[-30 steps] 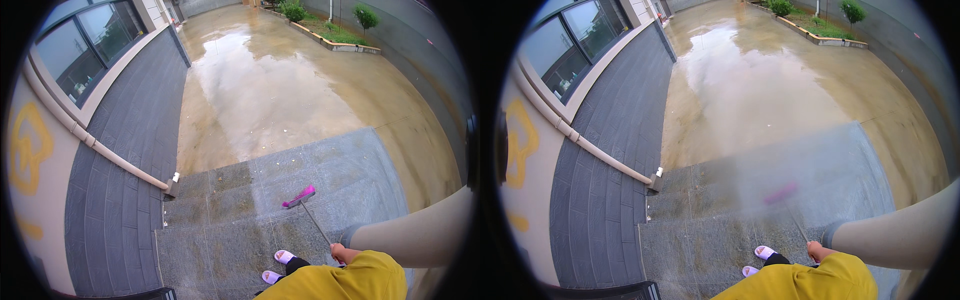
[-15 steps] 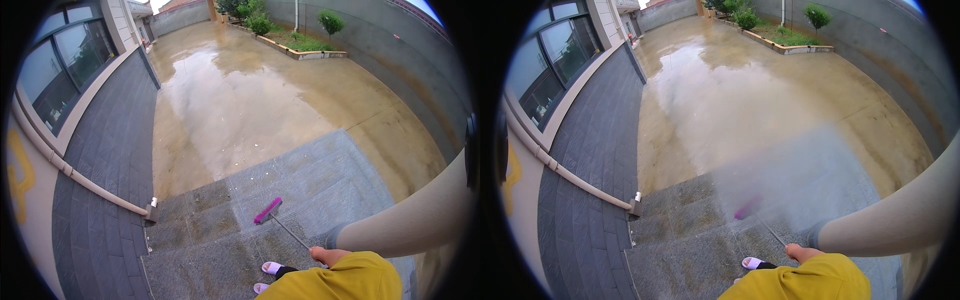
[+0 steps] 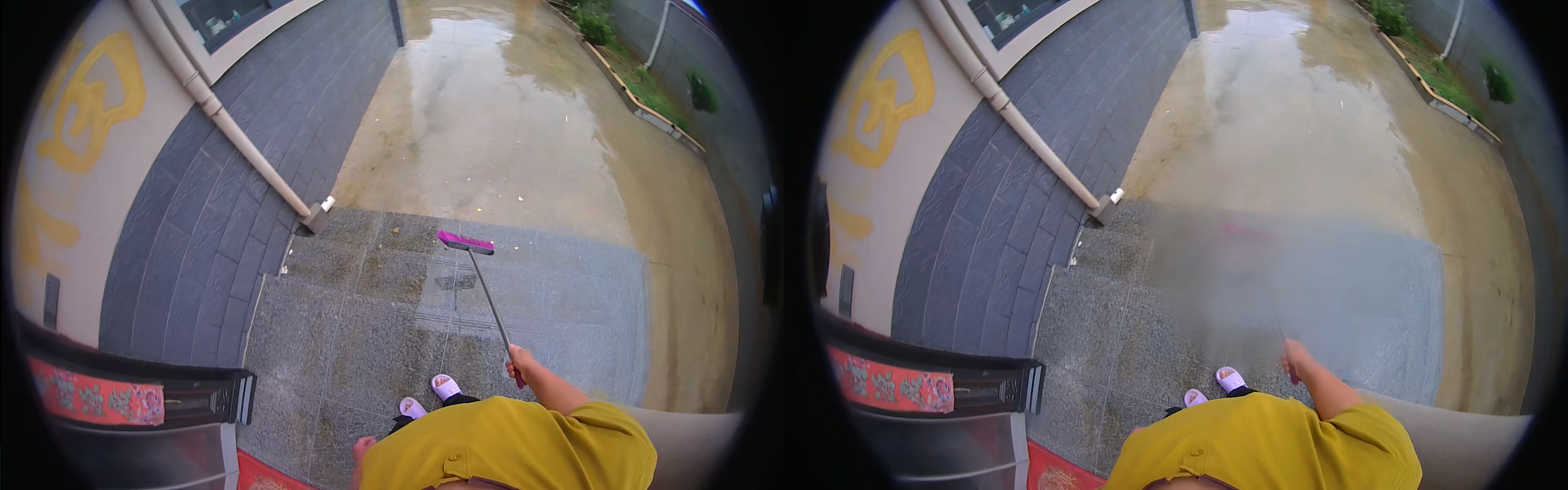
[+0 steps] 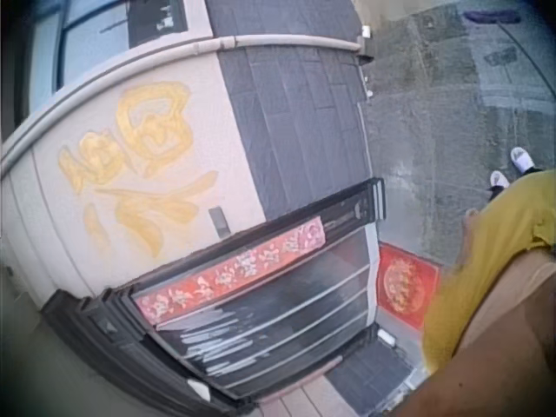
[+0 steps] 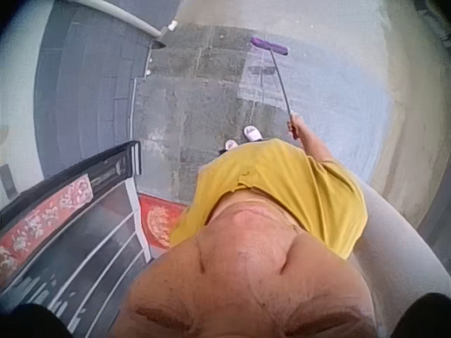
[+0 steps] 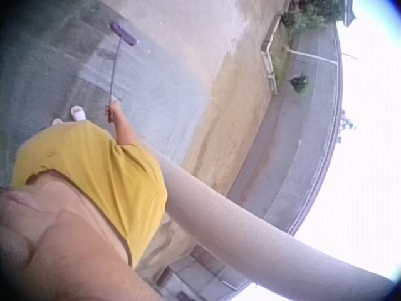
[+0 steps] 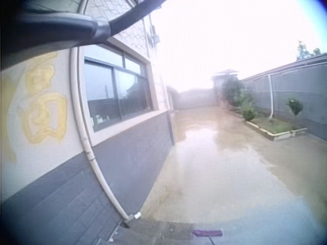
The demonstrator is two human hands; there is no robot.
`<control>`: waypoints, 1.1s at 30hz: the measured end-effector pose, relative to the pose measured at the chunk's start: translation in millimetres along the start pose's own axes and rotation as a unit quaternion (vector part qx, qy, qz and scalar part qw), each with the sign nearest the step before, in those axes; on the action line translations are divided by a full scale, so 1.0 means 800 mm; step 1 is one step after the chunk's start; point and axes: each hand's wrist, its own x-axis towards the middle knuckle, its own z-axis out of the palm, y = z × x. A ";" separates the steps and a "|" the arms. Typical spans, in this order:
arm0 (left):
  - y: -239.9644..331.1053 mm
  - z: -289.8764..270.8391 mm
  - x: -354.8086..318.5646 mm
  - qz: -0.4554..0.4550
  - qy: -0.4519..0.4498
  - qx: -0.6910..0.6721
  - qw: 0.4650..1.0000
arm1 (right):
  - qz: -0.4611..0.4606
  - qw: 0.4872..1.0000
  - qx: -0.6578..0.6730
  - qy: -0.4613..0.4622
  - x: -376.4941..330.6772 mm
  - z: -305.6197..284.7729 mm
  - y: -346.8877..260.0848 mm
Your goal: The person retrieves a broom and dustpan from a corner, wipes the broom bristles with a tissue, and then sweeps the outdoor tiled porch and the indoor tiled floor. The person moves debris toward the doorway and continues sweeping inside the house.
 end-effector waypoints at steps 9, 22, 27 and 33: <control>-0.060 -0.015 -0.191 -0.207 0.105 0.045 0.972 | 0.024 0.978 -0.182 -0.094 0.019 0.145 -0.050; -0.120 0.052 -0.341 -0.472 0.244 -0.234 0.814 | -0.149 0.628 -0.675 -0.357 -0.036 0.381 0.002; -0.164 0.052 -0.381 -0.502 0.281 -0.289 0.765 | 0.024 0.677 -0.667 -0.311 -0.125 0.506 0.065; -0.228 0.007 -0.397 -0.510 0.315 -0.328 0.730 | 0.000 0.626 -0.713 -0.316 -0.151 0.623 0.139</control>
